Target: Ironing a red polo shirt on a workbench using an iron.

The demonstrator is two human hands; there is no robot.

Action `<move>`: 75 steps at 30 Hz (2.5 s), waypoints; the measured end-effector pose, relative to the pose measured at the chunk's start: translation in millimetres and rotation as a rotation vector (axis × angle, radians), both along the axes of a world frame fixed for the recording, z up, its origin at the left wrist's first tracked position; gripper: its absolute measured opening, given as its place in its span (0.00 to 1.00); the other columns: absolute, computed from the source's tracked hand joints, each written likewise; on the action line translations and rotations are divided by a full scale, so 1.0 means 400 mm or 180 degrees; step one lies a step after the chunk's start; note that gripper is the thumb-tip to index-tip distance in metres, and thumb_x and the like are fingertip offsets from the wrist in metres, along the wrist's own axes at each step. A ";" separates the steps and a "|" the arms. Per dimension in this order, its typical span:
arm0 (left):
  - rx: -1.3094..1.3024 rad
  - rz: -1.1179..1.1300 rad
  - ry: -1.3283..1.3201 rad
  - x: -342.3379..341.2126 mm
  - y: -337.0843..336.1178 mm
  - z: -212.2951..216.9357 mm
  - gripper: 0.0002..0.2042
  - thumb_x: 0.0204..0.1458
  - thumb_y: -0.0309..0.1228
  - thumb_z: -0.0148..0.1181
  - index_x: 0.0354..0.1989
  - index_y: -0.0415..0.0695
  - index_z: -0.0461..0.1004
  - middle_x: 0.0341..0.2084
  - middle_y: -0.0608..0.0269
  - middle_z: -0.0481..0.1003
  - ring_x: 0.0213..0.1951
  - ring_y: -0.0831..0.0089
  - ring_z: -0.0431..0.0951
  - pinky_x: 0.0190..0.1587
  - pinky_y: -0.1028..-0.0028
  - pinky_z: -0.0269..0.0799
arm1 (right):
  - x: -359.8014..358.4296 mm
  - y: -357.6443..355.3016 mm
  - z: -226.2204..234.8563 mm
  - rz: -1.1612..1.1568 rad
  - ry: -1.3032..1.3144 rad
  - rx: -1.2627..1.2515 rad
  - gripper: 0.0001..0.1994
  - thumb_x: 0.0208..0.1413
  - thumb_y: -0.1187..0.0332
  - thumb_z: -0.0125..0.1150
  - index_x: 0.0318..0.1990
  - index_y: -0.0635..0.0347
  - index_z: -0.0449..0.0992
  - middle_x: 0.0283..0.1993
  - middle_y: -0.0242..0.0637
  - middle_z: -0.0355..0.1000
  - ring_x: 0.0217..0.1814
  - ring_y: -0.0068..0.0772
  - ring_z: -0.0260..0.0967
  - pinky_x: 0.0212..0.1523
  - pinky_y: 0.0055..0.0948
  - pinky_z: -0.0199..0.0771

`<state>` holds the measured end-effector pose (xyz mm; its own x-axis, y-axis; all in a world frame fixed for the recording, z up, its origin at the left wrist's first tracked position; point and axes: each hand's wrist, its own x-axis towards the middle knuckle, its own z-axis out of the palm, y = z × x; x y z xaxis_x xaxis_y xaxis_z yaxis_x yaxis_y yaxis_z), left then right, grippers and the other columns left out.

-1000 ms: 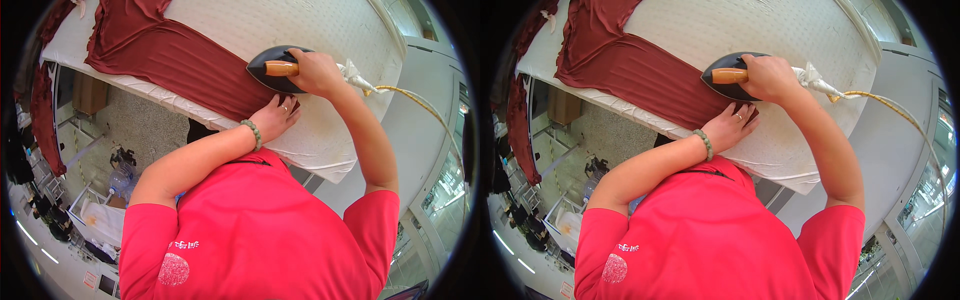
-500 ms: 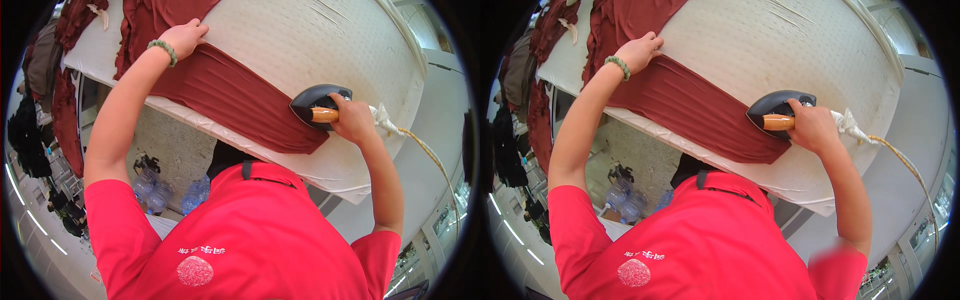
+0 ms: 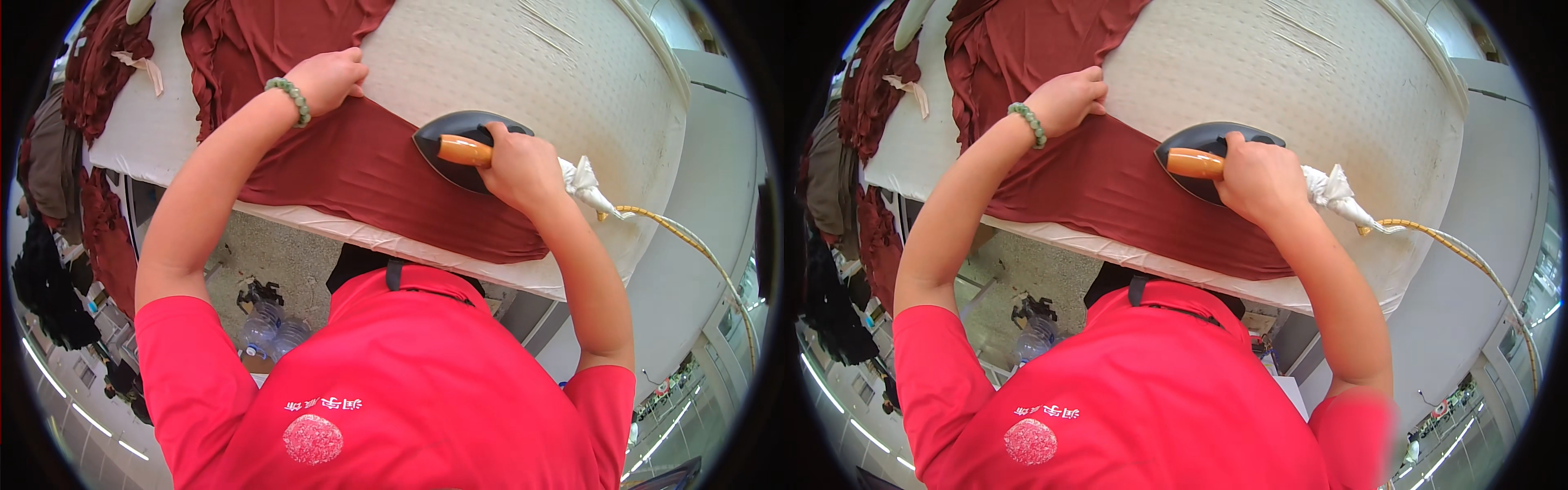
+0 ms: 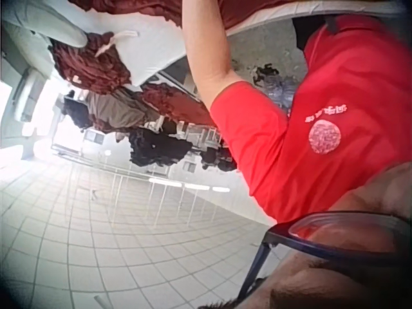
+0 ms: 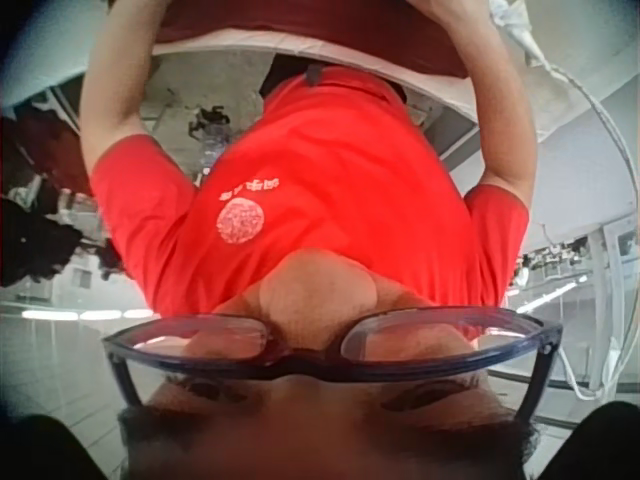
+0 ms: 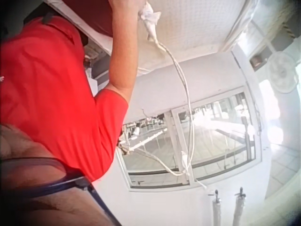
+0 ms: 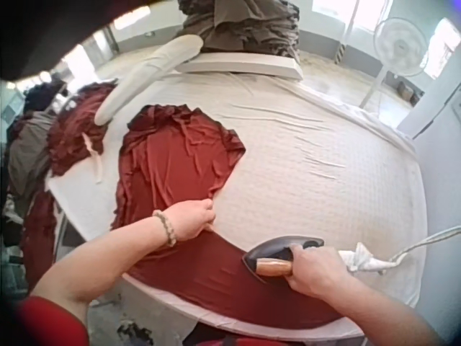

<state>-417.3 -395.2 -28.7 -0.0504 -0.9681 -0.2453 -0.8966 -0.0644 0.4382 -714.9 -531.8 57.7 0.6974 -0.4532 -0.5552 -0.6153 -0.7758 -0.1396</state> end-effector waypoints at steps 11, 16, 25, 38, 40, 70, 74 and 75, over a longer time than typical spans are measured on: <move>-0.0054 0.0329 0.0414 0.015 -0.001 -0.002 0.07 0.55 0.26 0.62 0.41 0.41 0.74 0.40 0.52 0.74 0.45 0.52 0.78 0.45 0.61 0.76 | 0.268 0.100 -0.015 -0.0199 0.0044 -0.0146 0.18 0.57 0.58 0.62 0.50 0.60 0.77 0.38 0.51 0.80 0.42 0.54 0.79 0.45 0.48 0.78; -0.1400 0.1300 0.0684 0.012 0.158 0.065 0.17 0.55 0.27 0.63 0.54 0.44 0.73 0.46 0.53 0.76 0.48 0.56 0.79 0.50 0.64 0.76 | 0.284 0.014 -0.034 -0.0988 -0.0241 -0.0317 0.19 0.59 0.53 0.61 0.50 0.57 0.78 0.40 0.50 0.81 0.44 0.54 0.79 0.47 0.48 0.78; -0.1003 0.4526 0.1271 0.078 0.722 -0.033 0.22 0.58 0.36 0.68 0.55 0.36 0.72 0.45 0.58 0.76 0.42 0.77 0.76 0.40 0.76 0.73 | -0.026 -0.273 -0.060 -0.1666 -0.0451 -0.1462 0.28 0.59 0.42 0.59 0.55 0.55 0.77 0.49 0.47 0.80 0.53 0.53 0.77 0.52 0.47 0.75; -0.1721 0.4048 0.1626 0.025 0.610 0.049 0.11 0.63 0.36 0.63 0.38 0.40 0.75 0.29 0.74 0.72 0.26 0.86 0.65 0.29 0.81 0.63 | -0.565 0.125 -0.261 -0.3774 -0.1075 -0.0959 0.27 0.57 0.58 0.71 0.56 0.70 0.73 0.56 0.46 0.74 0.58 0.43 0.72 0.59 0.38 0.70; -0.1676 0.4099 0.2237 0.039 0.542 0.085 0.10 0.64 0.35 0.61 0.38 0.41 0.75 0.29 0.75 0.71 0.28 0.86 0.65 0.32 0.81 0.63 | -0.606 0.128 -0.267 -0.4549 -0.1153 0.0369 0.28 0.57 0.58 0.71 0.57 0.71 0.73 0.56 0.45 0.75 0.58 0.39 0.72 0.59 0.36 0.70; -0.0399 0.3714 0.0364 -0.204 0.581 -0.019 0.20 0.63 0.46 0.58 0.37 0.37 0.72 0.26 0.44 0.76 0.30 0.47 0.76 0.35 0.58 0.71 | -0.822 0.019 -0.206 -0.2526 0.0105 -0.1784 0.21 0.70 0.48 0.47 0.43 0.59 0.74 0.41 0.52 0.79 0.44 0.60 0.76 0.41 0.54 0.75; -0.0491 0.4246 0.1161 -0.243 0.564 0.011 0.16 0.63 0.41 0.60 0.34 0.39 0.73 0.23 0.57 0.75 0.27 0.64 0.73 0.32 0.67 0.69 | -0.738 0.034 -0.159 -0.2635 0.0356 -0.1680 0.17 0.68 0.53 0.52 0.49 0.58 0.75 0.47 0.49 0.79 0.50 0.56 0.76 0.47 0.50 0.75; -0.0507 0.4563 0.1920 -0.242 0.556 0.024 0.15 0.64 0.39 0.61 0.32 0.40 0.72 0.22 0.64 0.73 0.26 0.73 0.69 0.30 0.71 0.66 | -0.690 0.022 -0.131 -0.1934 -0.0314 -0.1928 0.17 0.67 0.56 0.54 0.53 0.58 0.74 0.51 0.47 0.77 0.53 0.54 0.75 0.51 0.48 0.74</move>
